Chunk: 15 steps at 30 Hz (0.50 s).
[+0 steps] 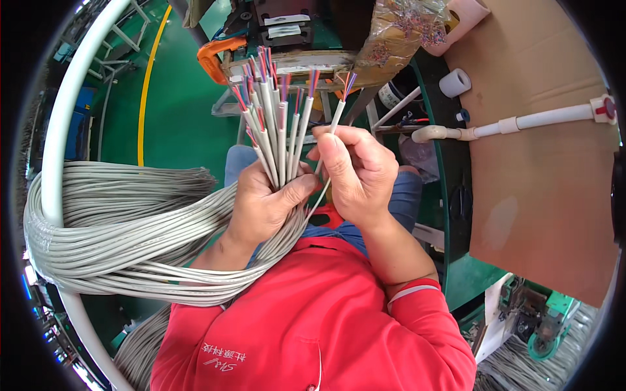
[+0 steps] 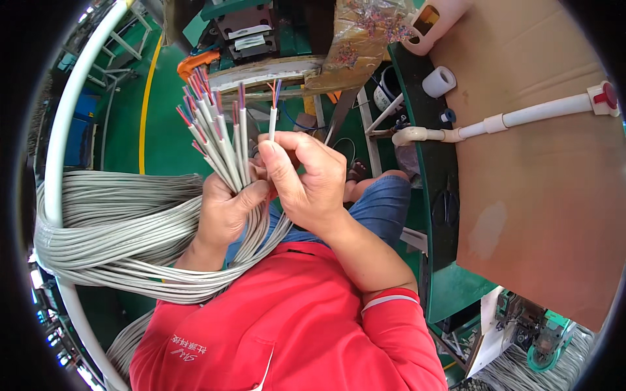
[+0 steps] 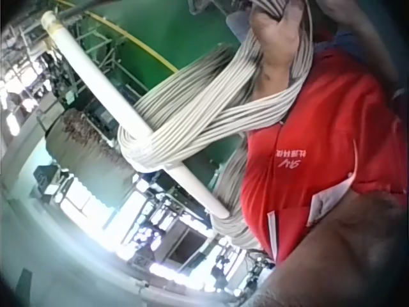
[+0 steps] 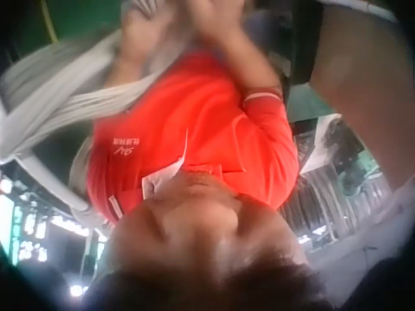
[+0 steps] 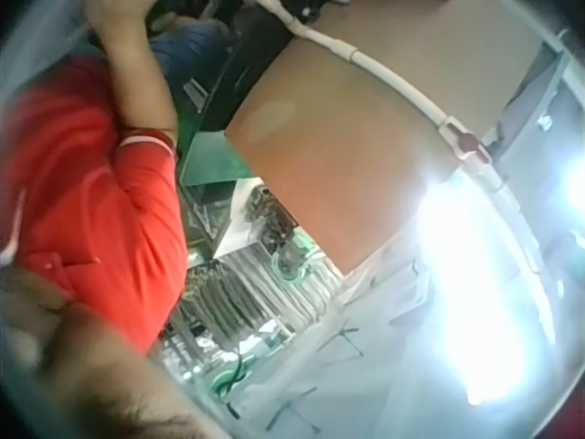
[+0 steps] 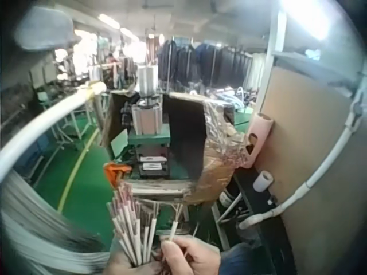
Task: The person strips a bundle of cables by inserting the end of each cable into a stripping machine and removing the cut outer jacket by hand.
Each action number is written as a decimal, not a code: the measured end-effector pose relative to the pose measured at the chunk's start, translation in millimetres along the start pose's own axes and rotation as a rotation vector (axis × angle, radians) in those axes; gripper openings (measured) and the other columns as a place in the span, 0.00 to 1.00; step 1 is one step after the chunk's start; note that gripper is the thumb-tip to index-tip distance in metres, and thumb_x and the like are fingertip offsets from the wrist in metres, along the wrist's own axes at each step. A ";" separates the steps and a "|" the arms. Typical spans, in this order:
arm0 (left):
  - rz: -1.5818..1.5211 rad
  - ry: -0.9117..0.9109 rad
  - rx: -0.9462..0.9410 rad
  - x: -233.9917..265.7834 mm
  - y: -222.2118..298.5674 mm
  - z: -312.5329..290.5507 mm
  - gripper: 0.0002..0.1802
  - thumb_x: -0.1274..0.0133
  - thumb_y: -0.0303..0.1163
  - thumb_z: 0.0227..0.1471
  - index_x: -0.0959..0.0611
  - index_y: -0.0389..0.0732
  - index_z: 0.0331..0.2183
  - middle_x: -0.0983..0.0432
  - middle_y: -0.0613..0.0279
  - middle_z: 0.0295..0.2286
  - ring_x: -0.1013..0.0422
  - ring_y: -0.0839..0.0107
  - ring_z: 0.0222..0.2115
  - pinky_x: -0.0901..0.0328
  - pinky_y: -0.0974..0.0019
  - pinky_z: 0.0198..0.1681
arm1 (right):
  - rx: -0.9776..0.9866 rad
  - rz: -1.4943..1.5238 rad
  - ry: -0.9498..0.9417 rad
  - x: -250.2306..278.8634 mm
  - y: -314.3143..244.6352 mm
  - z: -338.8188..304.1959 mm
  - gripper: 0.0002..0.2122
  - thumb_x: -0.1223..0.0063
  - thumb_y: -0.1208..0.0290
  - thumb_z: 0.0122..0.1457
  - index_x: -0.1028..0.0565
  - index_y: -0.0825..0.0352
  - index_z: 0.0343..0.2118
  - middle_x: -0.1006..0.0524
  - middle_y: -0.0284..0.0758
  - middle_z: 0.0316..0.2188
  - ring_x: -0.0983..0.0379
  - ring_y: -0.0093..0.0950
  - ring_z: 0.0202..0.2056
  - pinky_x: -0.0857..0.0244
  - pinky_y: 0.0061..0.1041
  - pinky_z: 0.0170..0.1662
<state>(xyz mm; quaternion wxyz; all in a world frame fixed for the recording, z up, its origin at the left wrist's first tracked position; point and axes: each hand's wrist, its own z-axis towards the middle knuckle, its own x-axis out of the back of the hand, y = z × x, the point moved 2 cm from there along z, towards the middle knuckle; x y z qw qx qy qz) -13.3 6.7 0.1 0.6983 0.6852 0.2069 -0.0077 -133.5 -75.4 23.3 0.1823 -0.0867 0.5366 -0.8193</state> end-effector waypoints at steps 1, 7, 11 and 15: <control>-0.037 0.022 -0.004 -0.5 0.1 -0.9 0.07 0.41 0.28 0.51 0.21 0.36 0.30 0.28 0.69 0.21 0.35 0.83 0.20 0.40 0.77 0.23 | 0.002 0.009 -0.003 2.2 -2.2 -0.2 0.05 0.45 0.77 0.57 0.23 0.73 0.34 0.22 0.35 0.25 0.27 0.18 0.22 0.34 0.16 0.26; -0.217 0.109 0.007 9.7 15.6 7.9 0.12 0.41 0.32 0.52 0.21 0.33 0.34 0.31 0.70 0.18 0.39 0.84 0.17 0.45 0.78 0.19 | -0.117 -0.098 -0.292 12.4 -4.3 -9.6 0.05 0.46 0.76 0.58 0.22 0.72 0.29 0.25 0.33 0.18 0.30 0.18 0.19 0.38 0.19 0.22; -0.212 0.075 -0.023 10.8 12.9 10.6 0.11 0.39 0.30 0.50 0.19 0.32 0.32 0.29 0.69 0.18 0.38 0.84 0.17 0.44 0.79 0.19 | 0.031 -0.172 -0.322 8.6 -4.3 -13.2 0.02 0.42 0.79 0.51 0.23 0.71 0.26 0.28 0.35 0.15 0.32 0.23 0.15 0.40 0.22 0.19; -0.058 0.071 0.000 14.3 17.1 7.9 0.08 0.43 0.28 0.52 0.23 0.34 0.31 0.33 0.68 0.17 0.41 0.81 0.16 0.44 0.76 0.21 | 0.133 -0.246 -0.320 7.0 -5.3 -14.2 0.03 0.41 0.79 0.48 0.24 0.70 0.25 0.28 0.35 0.14 0.33 0.25 0.14 0.41 0.23 0.18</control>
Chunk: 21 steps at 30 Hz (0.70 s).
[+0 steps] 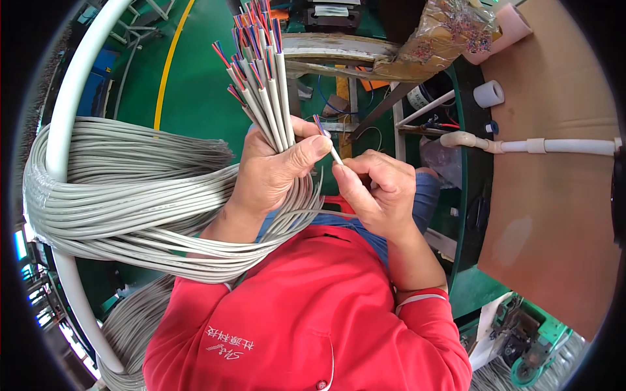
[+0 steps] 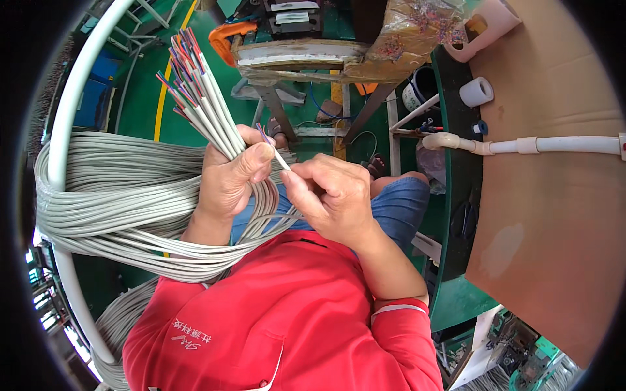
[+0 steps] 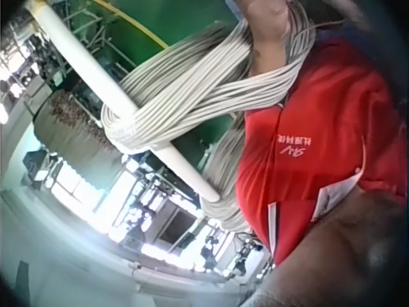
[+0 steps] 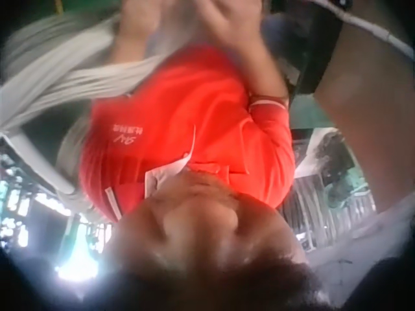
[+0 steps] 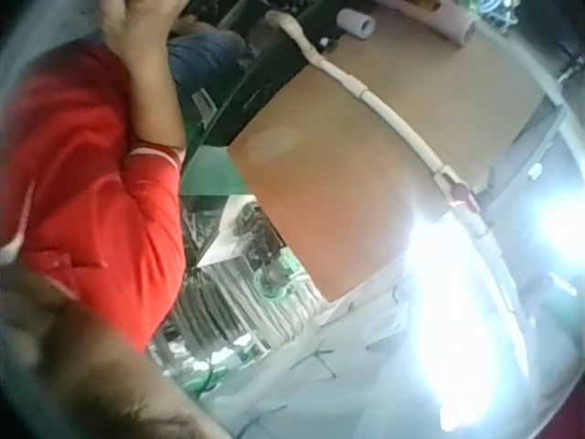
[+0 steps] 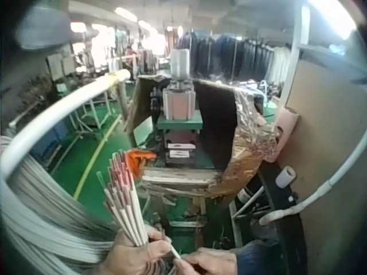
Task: The person strips a bundle of cables by inserting the end of each cable into a stripping machine and removing the cut outer jacket by hand.
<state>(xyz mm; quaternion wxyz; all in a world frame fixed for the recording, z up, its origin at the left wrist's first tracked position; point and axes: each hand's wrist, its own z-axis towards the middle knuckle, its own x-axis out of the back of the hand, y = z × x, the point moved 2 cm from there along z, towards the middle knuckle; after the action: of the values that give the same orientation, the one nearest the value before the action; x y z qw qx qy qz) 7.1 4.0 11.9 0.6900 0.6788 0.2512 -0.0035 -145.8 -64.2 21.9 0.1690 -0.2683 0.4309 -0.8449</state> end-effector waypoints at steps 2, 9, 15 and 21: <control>-0.032 -0.012 -0.014 1.0 -1.6 -1.4 0.07 0.43 0.27 0.51 0.24 0.35 0.30 0.33 0.68 0.17 0.41 0.81 0.16 0.43 0.75 0.22 | 0.019 -0.027 0.016 -1.5 -2.1 -1.1 0.03 0.41 0.79 0.48 0.24 0.70 0.24 0.28 0.35 0.14 0.33 0.25 0.14 0.41 0.23 0.18; -0.471 0.000 -0.082 -6.9 -15.8 -0.7 0.05 0.44 0.21 0.49 0.22 0.37 0.31 0.30 0.65 0.21 0.36 0.81 0.19 0.39 0.76 0.23 | 0.008 0.039 0.062 -16.9 -2.4 -4.2 0.03 0.41 0.80 0.48 0.24 0.69 0.23 0.28 0.35 0.14 0.32 0.25 0.14 0.41 0.22 0.18; -0.416 -0.041 0.000 0.3 -10.3 1.7 0.05 0.44 0.21 0.46 0.24 0.37 0.29 0.32 0.67 0.20 0.37 0.81 0.18 0.40 0.75 0.23 | -0.014 0.052 -0.044 -8.6 -3.2 0.6 0.03 0.42 0.81 0.49 0.25 0.70 0.23 0.28 0.35 0.15 0.33 0.24 0.15 0.41 0.22 0.18; -0.504 0.043 -0.125 7.7 -8.2 8.1 0.04 0.47 0.22 0.47 0.26 0.39 0.27 0.34 0.67 0.19 0.40 0.80 0.17 0.42 0.74 0.22 | 0.026 0.086 -0.105 -9.3 -1.7 -3.0 0.02 0.42 0.80 0.50 0.25 0.70 0.24 0.28 0.35 0.15 0.32 0.26 0.15 0.40 0.22 0.19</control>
<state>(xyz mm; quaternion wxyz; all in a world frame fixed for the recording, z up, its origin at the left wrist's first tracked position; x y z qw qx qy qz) 13.8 -1.6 1.2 0.7024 0.5509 0.4265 -0.1455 -140.3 -56.6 18.9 0.2309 -0.2915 0.4216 -0.8270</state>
